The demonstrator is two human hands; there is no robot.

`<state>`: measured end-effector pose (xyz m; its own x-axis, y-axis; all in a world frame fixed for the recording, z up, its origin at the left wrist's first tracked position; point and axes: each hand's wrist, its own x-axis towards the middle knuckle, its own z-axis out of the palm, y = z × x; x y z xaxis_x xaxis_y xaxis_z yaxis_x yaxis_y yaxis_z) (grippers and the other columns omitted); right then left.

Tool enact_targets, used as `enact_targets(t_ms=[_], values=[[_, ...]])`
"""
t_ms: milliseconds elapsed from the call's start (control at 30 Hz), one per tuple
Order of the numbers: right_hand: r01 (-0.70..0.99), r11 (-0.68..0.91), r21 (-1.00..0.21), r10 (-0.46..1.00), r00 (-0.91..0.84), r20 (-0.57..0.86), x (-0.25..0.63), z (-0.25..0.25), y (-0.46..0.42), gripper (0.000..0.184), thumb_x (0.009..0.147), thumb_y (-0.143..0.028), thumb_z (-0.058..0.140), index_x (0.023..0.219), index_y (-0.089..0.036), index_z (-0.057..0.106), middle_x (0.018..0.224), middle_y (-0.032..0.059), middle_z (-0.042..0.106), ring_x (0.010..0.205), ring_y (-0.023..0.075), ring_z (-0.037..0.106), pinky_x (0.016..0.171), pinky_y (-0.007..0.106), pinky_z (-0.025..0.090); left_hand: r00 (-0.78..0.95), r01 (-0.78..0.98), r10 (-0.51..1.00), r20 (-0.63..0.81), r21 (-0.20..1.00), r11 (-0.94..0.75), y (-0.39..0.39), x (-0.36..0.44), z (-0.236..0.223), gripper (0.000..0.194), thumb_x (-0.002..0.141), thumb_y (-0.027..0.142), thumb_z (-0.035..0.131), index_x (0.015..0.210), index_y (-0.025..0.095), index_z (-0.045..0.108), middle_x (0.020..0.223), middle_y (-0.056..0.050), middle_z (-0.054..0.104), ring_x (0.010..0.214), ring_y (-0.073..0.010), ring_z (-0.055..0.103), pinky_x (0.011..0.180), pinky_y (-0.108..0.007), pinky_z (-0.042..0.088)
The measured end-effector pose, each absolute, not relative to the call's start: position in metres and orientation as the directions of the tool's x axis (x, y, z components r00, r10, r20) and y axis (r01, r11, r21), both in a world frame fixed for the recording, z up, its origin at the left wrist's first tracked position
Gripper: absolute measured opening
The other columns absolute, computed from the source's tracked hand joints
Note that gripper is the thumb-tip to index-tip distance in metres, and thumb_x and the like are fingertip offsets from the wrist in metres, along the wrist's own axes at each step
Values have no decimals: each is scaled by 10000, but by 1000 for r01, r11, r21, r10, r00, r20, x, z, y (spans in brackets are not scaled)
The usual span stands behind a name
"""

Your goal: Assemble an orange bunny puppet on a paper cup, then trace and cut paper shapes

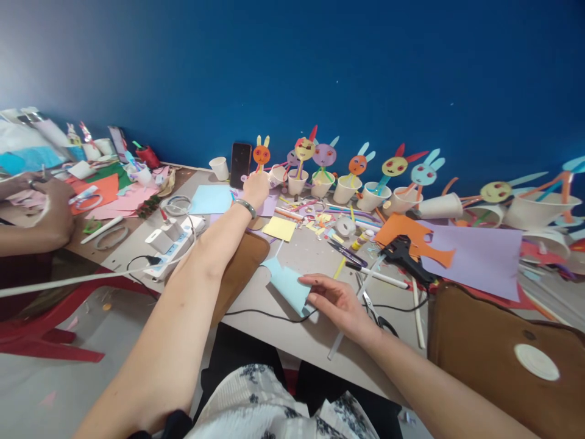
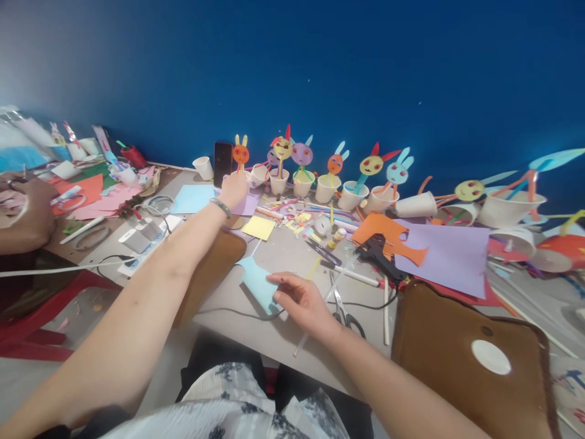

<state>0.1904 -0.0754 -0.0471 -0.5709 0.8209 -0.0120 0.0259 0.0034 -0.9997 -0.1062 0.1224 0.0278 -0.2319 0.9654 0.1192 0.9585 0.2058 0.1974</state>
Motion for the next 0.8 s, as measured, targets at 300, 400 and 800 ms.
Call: enact_targets(t_ms=[300, 400, 800], values=[[-56, -149, -987, 896, -430, -111, 192, -44, -63, 556, 776, -612, 901, 1162, -218, 828, 984, 88, 784, 835, 215, 715, 767, 365, 629, -182, 981, 970, 160, 103, 167, 93, -90, 38, 459, 1039, 106, 358, 1425, 52, 601, 1349, -255, 715, 1273, -334, 688, 1061, -426, 539], [-41, -86, -995, 926, -372, -65, 195, -46, -60, 529, 793, -605, 884, 1159, -228, 823, 1000, 89, 783, 827, 218, 717, 757, 375, 633, -55, 998, 993, 102, 1, 55, 65, -78, 47, 480, 1063, 148, 341, 1485, 45, 545, 1294, -253, 732, 1229, -355, 708, 1022, -442, 544], [362, 740, -566, 671, -452, 587, 198, -48, -60, 388, 1018, -313, 620, 1375, -226, 746, 1344, 181, 763, 1282, 345, 713, 1136, 577, 579, 376, 926, 916, -139, 101, -365, -29, -103, 15, 230, 1014, 374, 610, 1019, 174, 726, 1072, -118, 752, 1004, -261, 678, 916, -360, 511]])
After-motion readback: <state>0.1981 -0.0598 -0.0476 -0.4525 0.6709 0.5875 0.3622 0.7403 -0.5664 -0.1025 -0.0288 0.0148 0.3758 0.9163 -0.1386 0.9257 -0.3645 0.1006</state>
